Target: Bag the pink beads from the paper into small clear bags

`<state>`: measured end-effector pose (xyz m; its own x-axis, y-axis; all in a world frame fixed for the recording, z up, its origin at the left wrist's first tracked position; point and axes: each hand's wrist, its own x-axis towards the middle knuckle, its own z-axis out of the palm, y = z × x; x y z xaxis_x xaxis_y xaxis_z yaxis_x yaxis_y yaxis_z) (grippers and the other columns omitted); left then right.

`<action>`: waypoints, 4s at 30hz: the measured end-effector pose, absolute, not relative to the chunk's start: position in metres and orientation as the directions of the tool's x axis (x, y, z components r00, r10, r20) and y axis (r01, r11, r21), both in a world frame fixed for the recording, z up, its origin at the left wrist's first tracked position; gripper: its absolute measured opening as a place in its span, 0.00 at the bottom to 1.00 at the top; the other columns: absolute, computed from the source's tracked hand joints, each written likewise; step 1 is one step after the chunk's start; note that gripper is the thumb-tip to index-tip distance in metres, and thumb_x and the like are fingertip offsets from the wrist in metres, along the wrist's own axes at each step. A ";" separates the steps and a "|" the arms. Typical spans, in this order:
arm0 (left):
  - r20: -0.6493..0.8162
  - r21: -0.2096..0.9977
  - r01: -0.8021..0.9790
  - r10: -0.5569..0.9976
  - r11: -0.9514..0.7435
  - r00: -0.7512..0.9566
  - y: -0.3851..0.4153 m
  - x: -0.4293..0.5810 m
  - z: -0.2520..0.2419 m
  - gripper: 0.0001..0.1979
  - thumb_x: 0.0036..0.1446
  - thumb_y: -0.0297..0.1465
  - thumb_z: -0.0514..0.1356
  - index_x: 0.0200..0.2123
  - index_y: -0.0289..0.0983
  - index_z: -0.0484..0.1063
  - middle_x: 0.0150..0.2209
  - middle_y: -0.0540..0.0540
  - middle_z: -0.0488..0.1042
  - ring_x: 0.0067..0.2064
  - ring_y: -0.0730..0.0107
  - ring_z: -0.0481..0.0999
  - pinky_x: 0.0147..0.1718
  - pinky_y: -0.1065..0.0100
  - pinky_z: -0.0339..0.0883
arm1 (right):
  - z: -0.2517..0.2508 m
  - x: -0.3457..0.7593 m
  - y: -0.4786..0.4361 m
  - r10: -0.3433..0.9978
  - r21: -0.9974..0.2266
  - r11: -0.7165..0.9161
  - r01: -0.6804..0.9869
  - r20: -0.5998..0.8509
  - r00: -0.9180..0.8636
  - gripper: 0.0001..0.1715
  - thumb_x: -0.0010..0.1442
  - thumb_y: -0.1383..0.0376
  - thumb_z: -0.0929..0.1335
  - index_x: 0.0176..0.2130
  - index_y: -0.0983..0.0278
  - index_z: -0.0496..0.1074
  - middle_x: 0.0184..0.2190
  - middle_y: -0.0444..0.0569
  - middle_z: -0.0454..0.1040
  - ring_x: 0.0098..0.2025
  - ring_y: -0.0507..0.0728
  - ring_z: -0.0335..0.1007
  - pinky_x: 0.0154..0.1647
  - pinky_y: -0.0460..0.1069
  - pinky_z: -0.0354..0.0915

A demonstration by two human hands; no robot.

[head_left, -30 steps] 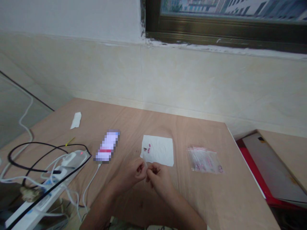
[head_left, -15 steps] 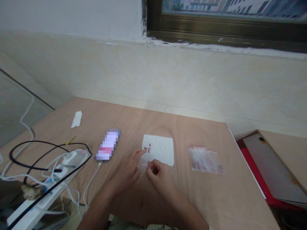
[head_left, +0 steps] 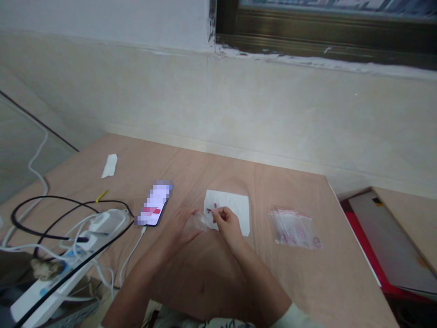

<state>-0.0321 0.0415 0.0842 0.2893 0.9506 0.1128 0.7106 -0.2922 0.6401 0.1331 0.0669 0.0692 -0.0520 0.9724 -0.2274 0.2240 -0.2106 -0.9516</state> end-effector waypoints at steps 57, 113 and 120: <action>0.040 0.580 0.778 0.962 -0.244 0.272 0.063 -0.031 0.060 0.20 0.46 0.32 0.57 0.45 0.35 0.60 0.44 0.41 0.67 0.47 0.63 0.64 0.47 0.60 0.56 | 0.023 0.151 0.086 0.972 -0.664 0.219 0.714 0.085 -0.219 0.07 0.48 0.71 0.64 0.32 0.65 0.68 0.32 0.50 0.67 0.38 0.55 0.59 0.39 0.49 0.56; 0.006 0.580 0.793 0.975 -0.186 0.224 0.064 -0.029 0.049 0.22 0.44 0.31 0.59 0.44 0.38 0.60 0.42 0.44 0.68 0.46 0.62 0.65 0.49 0.55 0.51 | 0.030 0.139 0.086 0.993 -0.597 0.114 0.794 0.085 -0.079 0.07 0.49 0.71 0.64 0.32 0.66 0.69 0.32 0.52 0.68 0.36 0.58 0.59 0.36 0.49 0.56; 0.035 0.569 0.795 0.972 -0.209 0.231 0.063 -0.032 0.044 0.21 0.44 0.33 0.59 0.44 0.37 0.60 0.42 0.43 0.69 0.46 0.62 0.66 0.48 0.57 0.52 | 0.033 0.144 0.086 0.994 -0.689 0.104 0.717 0.100 -0.048 0.05 0.49 0.71 0.64 0.26 0.65 0.69 0.28 0.50 0.70 0.34 0.57 0.60 0.35 0.49 0.56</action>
